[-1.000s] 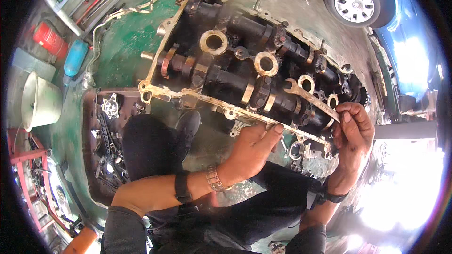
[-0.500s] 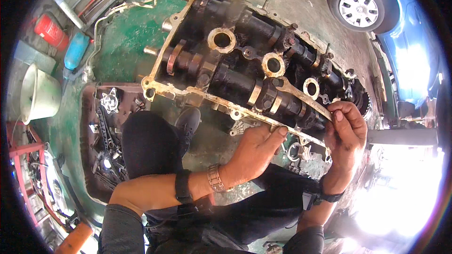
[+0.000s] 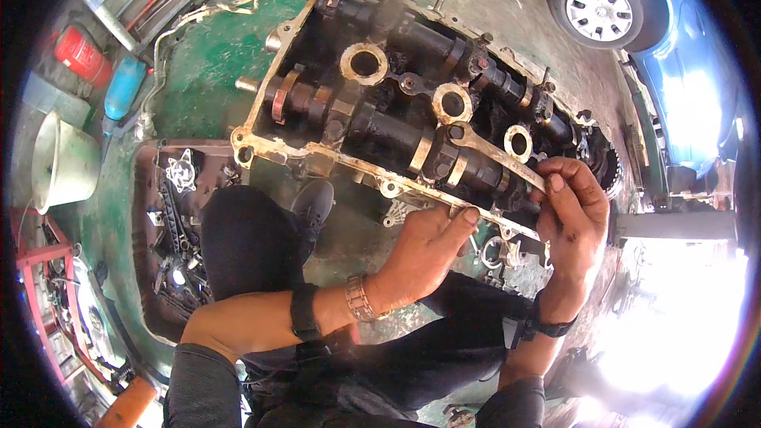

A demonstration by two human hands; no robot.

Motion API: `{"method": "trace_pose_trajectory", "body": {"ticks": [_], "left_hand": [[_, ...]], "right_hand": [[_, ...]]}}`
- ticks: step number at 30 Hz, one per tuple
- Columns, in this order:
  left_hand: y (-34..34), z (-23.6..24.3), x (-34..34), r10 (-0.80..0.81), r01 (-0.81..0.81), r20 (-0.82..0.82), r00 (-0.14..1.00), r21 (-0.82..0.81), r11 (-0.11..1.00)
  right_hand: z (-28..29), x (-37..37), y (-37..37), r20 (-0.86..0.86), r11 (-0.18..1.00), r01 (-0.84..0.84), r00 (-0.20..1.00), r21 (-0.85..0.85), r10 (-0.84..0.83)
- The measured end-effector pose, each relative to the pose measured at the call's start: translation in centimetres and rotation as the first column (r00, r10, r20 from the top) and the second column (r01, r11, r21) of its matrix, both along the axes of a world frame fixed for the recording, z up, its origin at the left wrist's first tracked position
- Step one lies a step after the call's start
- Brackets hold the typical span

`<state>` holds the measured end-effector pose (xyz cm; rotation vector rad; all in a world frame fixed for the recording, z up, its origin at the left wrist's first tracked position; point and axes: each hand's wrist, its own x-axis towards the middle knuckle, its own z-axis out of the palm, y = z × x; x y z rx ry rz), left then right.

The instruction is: The person uses a wrench to loosen and remove bolts from the cylinder head of a disassembled engine block. They repeatedly reposition the wrench and remove each bolt by hand after loosening it.

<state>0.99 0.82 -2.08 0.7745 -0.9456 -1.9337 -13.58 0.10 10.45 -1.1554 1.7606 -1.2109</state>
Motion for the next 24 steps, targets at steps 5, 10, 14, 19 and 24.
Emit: {"method": "trace_pose_trajectory", "body": {"ticks": [5, 10, 14, 19, 24], "left_hand": [[-0.1, 0.0, 0.2, -0.043, 0.042, 0.028, 0.999, 0.034, 0.999], [-0.2, 0.1, 0.2, -0.031, 0.031, 0.022, 0.999, 0.014, 0.999], [-0.2, 0.1, 0.3, -0.039, 0.039, 0.020, 0.999, 0.008, 0.999], [-0.1, 0.0, 0.1, -0.015, 0.015, 0.002, 1.000, 0.004, 1.000], [0.0, 0.3, 0.1, -0.008, 0.010, -0.033, 0.999, 0.055, 0.998]], "right_hand": [[-0.4, 0.0, -0.3, -0.145, 0.995, -0.045, 0.989, -0.084, 0.033], [-1.1, 0.0, -0.8, -0.570, 0.912, -0.279, 0.819, -0.300, 0.064], [-1.3, 0.3, -0.5, -0.656, 0.919, -0.326, 0.747, -0.223, 0.106], [-1.2, 0.8, -0.4, -0.652, 0.926, -0.318, 0.749, -0.201, 0.116], [-0.7, 1.6, 0.2, -0.734, 0.931, -0.335, 0.668, -0.145, 0.126]]}}
